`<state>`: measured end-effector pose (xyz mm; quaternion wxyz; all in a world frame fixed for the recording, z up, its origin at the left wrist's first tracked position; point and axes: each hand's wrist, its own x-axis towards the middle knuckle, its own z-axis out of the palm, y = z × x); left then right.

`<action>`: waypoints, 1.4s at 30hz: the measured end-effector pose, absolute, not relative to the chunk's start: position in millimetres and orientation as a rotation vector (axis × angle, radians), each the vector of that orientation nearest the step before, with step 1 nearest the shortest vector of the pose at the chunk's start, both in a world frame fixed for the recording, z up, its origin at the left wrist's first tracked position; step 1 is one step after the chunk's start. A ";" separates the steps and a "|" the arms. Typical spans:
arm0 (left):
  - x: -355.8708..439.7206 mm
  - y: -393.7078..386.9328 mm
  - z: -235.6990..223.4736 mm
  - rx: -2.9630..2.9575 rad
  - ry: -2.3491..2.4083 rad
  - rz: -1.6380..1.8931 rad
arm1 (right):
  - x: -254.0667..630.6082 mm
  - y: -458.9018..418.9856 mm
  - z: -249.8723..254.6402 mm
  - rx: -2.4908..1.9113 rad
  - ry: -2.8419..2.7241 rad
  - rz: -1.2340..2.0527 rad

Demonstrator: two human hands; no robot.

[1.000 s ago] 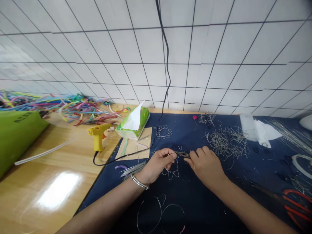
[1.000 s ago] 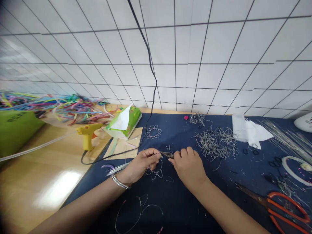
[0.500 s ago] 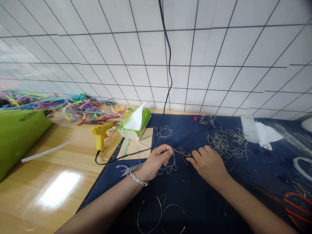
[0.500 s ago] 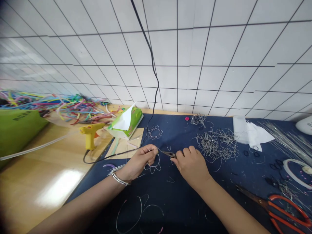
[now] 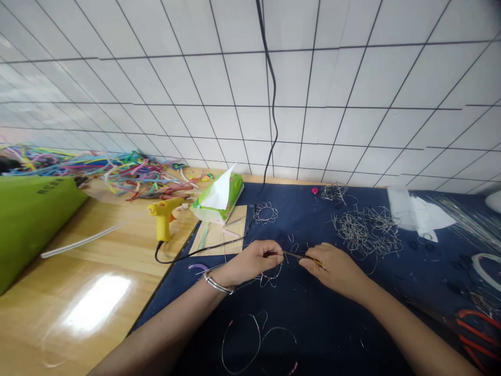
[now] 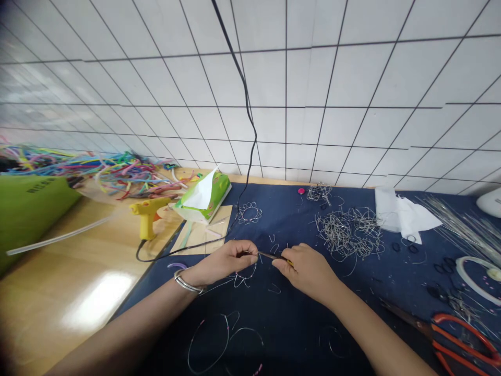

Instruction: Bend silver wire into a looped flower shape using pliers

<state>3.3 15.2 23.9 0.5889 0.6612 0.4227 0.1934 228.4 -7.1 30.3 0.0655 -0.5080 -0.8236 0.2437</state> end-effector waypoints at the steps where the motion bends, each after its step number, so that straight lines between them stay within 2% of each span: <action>1: 3.4 15.2 24.3 1.535 0.987 0.447 | 228.5 -7.2 30.5 -1.526 -2.495 0.748; 21: -3.3 17.9 24.4 1.426 0.936 0.369 | 229.4 -9.3 29.0 -1.476 -2.609 0.723; 28: -1.8 22.9 10.2 1.197 0.927 0.657 | 233.0 -3.0 26.0 -1.595 -2.443 0.659; 38: 0.5 19.7 4.3 1.002 0.979 0.771 | 230.2 -3.4 22.4 -1.747 -2.364 0.627; 42: 0.2 18.9 4.9 0.939 0.972 0.815 | 231.6 -1.9 23.2 -1.721 -2.323 0.779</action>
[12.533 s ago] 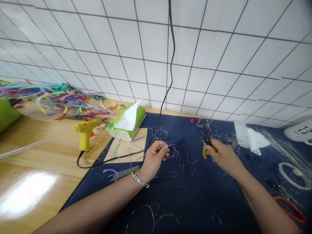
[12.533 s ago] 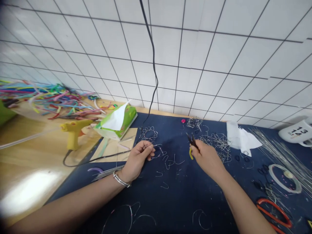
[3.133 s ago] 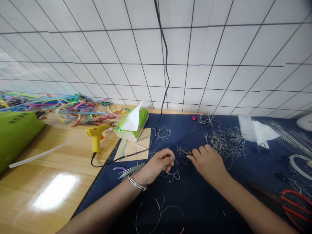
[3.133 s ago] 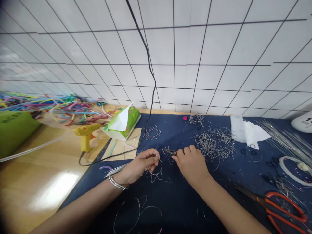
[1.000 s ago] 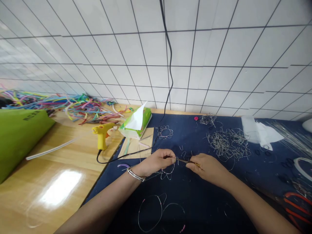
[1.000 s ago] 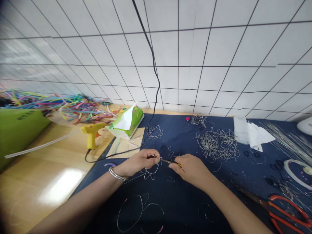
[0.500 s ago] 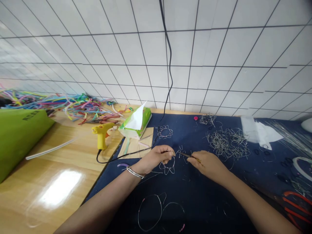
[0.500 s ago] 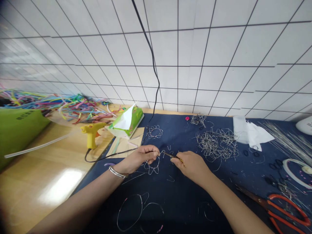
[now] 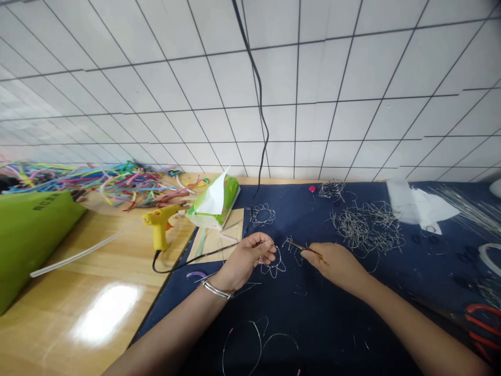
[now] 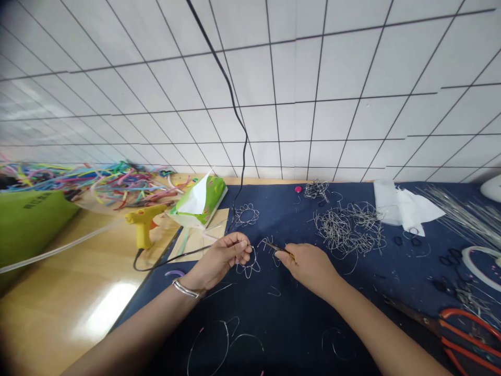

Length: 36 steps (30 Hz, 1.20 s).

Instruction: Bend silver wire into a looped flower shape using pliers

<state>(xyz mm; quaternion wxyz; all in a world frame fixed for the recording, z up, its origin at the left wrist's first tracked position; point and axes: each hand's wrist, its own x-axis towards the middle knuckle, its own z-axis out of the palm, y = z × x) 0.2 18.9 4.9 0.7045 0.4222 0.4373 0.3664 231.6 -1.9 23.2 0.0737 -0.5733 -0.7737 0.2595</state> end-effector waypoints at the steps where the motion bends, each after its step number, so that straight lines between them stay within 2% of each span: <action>1: 0.2 18.7 4.7 0.921 0.975 0.826 | 231.9 -1.5 23.2 -1.713 -2.310 0.823; 4: 0.6 17.9 3.3 0.862 0.982 0.851 | 231.2 -1.6 22.4 -1.716 -2.299 0.835; 12: 1.7 14.9 -1.3 0.754 0.917 0.910 | 225.0 -7.8 13.2 -1.730 -2.367 0.506; 36: 8.3 13.6 -1.0 0.782 0.924 0.908 | 228.5 -5.4 13.7 -1.744 -2.393 0.484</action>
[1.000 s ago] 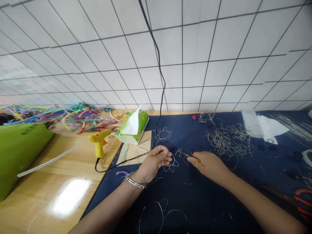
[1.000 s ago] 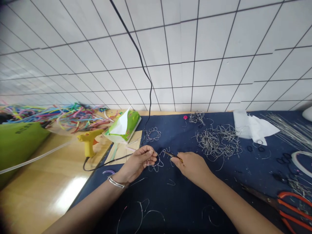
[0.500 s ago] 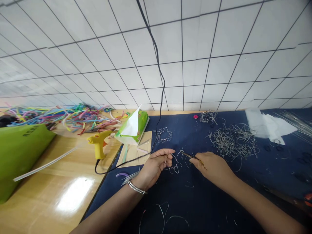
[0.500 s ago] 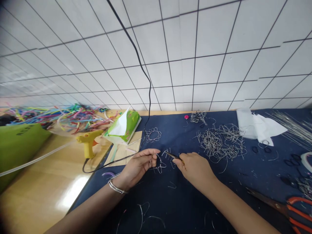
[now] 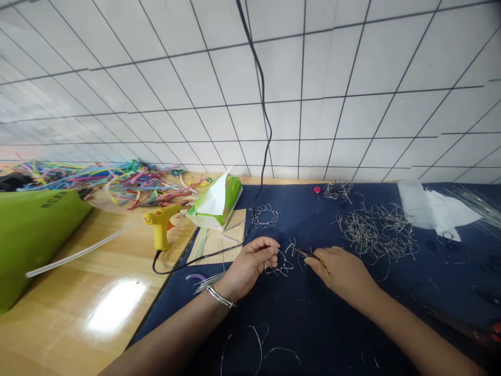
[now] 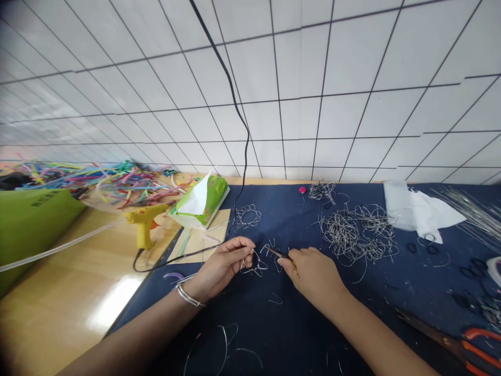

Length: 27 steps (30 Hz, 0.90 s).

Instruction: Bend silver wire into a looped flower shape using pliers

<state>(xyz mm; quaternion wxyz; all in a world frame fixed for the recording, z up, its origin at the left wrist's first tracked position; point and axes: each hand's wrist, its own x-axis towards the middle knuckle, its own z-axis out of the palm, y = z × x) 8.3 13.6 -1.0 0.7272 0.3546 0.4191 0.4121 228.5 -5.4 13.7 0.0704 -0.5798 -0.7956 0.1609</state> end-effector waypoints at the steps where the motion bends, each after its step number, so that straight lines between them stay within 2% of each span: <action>1: 8.6 13.5 -0.9 0.789 0.920 0.912 | 228.8 -5.1 13.6 -1.751 -2.388 0.487; 12: 12.5 11.1 1.4 0.849 0.857 0.931 | 231.1 -3.4 15.8 -1.792 -2.328 0.566; 19: 12.6 14.0 1.8 0.784 0.856 1.113 | 234.7 -2.2 14.5 -1.765 -2.295 0.595; 27: 17.3 7.7 2.5 0.777 0.812 1.100 | 232.4 -5.8 22.0 -1.649 -2.151 0.934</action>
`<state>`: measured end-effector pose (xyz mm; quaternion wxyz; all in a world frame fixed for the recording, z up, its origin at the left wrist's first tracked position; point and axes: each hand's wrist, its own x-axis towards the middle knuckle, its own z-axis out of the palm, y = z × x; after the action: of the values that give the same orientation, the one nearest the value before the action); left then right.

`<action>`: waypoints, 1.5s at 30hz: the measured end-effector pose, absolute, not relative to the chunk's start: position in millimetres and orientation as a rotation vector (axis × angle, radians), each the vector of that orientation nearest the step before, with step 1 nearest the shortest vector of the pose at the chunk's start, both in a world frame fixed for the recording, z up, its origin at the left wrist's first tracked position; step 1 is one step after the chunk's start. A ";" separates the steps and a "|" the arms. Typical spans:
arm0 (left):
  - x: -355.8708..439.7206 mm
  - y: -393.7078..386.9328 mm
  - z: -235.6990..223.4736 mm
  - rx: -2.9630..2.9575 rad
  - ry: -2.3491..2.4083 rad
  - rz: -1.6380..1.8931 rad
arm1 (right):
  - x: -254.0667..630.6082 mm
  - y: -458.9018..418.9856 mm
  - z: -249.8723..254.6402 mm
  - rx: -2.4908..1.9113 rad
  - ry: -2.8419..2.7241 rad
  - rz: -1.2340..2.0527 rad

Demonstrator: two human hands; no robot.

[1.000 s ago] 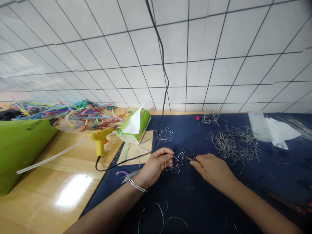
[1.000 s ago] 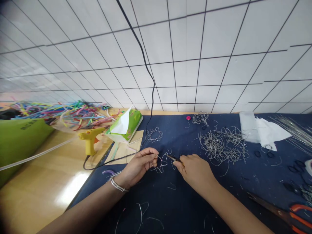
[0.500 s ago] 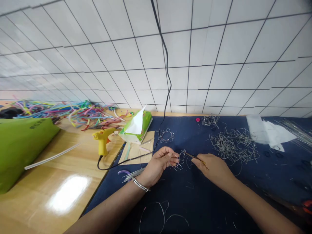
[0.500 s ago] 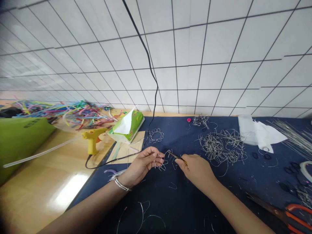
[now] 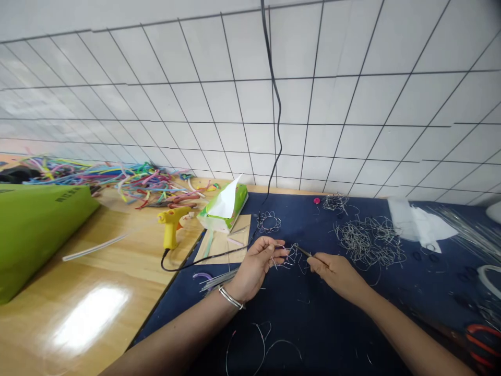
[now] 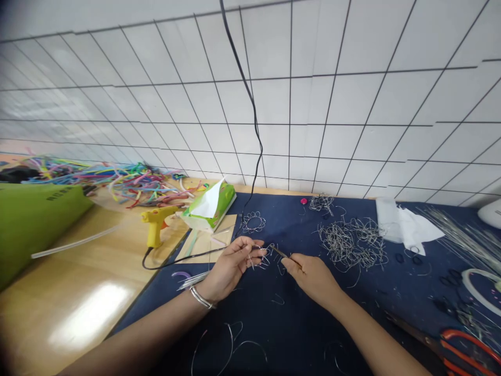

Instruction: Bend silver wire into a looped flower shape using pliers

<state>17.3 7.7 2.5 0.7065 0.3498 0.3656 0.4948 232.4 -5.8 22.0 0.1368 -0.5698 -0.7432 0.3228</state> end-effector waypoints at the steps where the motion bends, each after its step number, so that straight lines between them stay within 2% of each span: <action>1: 17.8 6.5 3.0 0.781 0.805 1.090 | 231.6 -6.2 22.8 -1.650 -2.147 0.932; 8: 20.0 3.5 3.8 0.777 0.788 1.041 | 231.9 -4.8 23.0 -1.707 -2.160 0.814; 23: 17.3 5.4 8.6 0.797 0.713 0.970 | 235.4 -5.7 9.8 -1.756 -2.331 0.006; 31: 17.3 7.0 5.7 0.849 0.810 1.004 | 235.9 -4.2 12.4 -1.747 -2.307 0.113; 45: 16.2 9.5 -6.8 0.986 0.889 1.035 | 231.3 -6.8 9.9 -1.716 -2.352 0.115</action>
<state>16.2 9.5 -6.8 0.6662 0.4367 0.3939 0.4585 231.3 -6.8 9.9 0.1136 -0.5850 -0.8021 0.0393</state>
